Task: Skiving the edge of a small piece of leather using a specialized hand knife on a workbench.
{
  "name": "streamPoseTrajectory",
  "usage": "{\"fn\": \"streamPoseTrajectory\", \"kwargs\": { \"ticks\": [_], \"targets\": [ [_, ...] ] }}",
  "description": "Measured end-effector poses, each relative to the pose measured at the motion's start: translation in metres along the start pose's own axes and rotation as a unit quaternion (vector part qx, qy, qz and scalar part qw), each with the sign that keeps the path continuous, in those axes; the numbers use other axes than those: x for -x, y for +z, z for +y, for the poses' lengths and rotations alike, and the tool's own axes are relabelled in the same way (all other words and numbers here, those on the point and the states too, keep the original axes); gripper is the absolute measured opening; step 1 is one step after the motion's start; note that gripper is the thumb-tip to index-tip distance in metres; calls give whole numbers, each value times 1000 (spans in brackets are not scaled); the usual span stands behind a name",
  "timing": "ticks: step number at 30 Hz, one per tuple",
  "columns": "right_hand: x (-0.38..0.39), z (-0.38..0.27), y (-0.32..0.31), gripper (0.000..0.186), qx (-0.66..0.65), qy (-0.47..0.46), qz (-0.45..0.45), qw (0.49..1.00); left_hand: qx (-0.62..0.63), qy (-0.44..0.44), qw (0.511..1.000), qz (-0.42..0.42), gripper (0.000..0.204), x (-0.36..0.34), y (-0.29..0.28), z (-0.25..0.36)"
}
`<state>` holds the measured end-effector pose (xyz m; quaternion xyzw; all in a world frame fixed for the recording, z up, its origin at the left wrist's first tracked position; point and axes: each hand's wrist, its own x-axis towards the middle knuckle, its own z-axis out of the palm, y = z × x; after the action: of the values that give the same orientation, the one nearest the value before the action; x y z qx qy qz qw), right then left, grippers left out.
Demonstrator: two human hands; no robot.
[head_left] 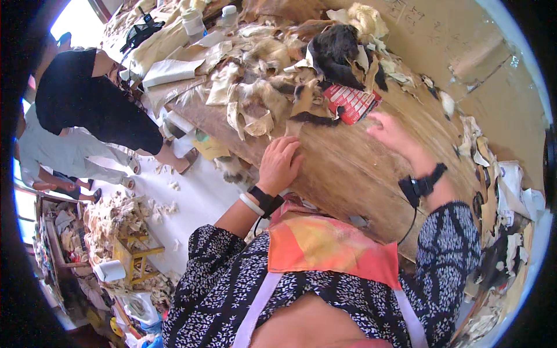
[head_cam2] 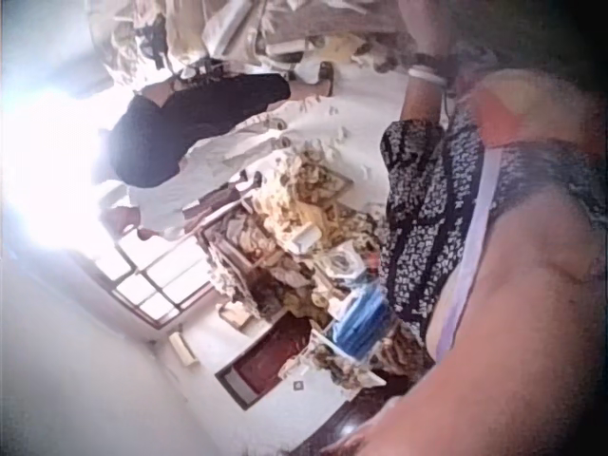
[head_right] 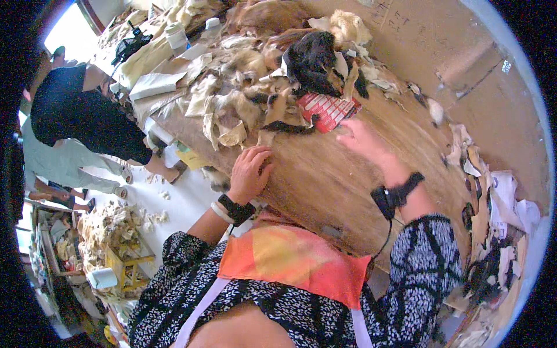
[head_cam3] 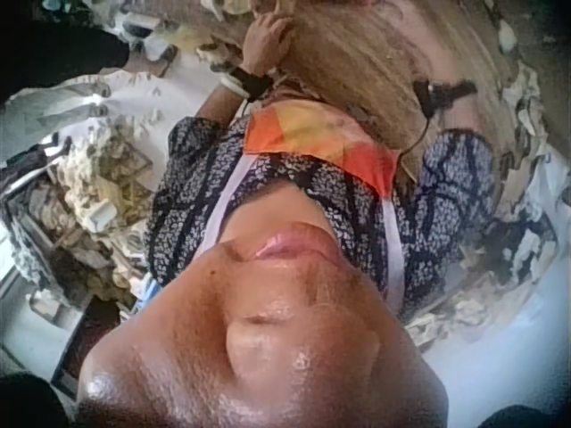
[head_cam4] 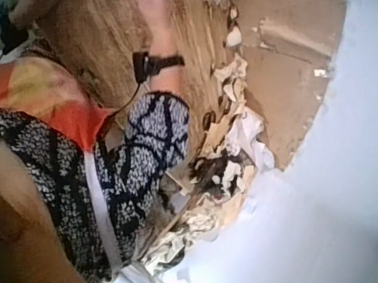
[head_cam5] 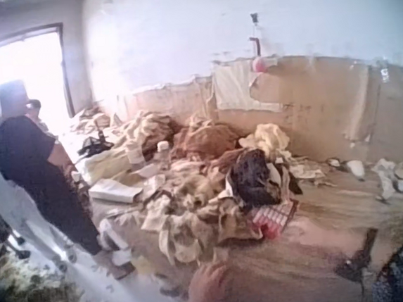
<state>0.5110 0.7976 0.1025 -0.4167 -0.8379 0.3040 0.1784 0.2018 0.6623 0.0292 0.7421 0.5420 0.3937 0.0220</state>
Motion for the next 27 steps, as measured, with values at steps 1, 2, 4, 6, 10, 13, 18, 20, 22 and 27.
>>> {"fn": "streamPoseTrajectory", "kwargs": {
  "ticks": [1, 2, 4, 6, 10, 13, 18, 20, 22, 27],
  "targets": [
    [-19, -7, -1, 48, -1, 0, -2, 1000, 0, -3, 1000, 0, 31, 0, -1, -2],
    [-38, -17, 1, 53, -50, 43, -4, 998, 3, 5, 1000, 7, 27, 0, -2, -4],
    [-73, 0, 2, 57, -100, 90, -1, 991, 9, 17, 1000, 11, 24, -1, -2, -5],
    [-107, 60, 17, 65, -60, 74, 97, 991, 25, 3, 1000, -4, 17, -4, -4, -1],
    [-152, 75, 27, 75, -56, 76, 132, 987, 30, 17, 999, 10, 12, -3, -7, -2],
    [-168, 75, 35, 73, -43, 60, 256, 964, 45, 10, 999, -8, 12, -1, -8, -1],
    [-166, 41, 15, 41, 32, 86, 241, 966, 56, 21, 998, -2, 11, -1, -9, 2],
    [-160, 34, 8, 25, -37, 124, 160, 979, 52, 26, 998, 2, 11, -2, -11, 7],
    [-141, 14, 8, 15, -170, 71, 177, 967, 50, 30, 998, 10, 10, -2, -10, 6],
    [-52, -51, -37, 21, -306, 77, 151, 937, 55, 29, 998, 7, 9, -3, -21, 10]
  ]
}}
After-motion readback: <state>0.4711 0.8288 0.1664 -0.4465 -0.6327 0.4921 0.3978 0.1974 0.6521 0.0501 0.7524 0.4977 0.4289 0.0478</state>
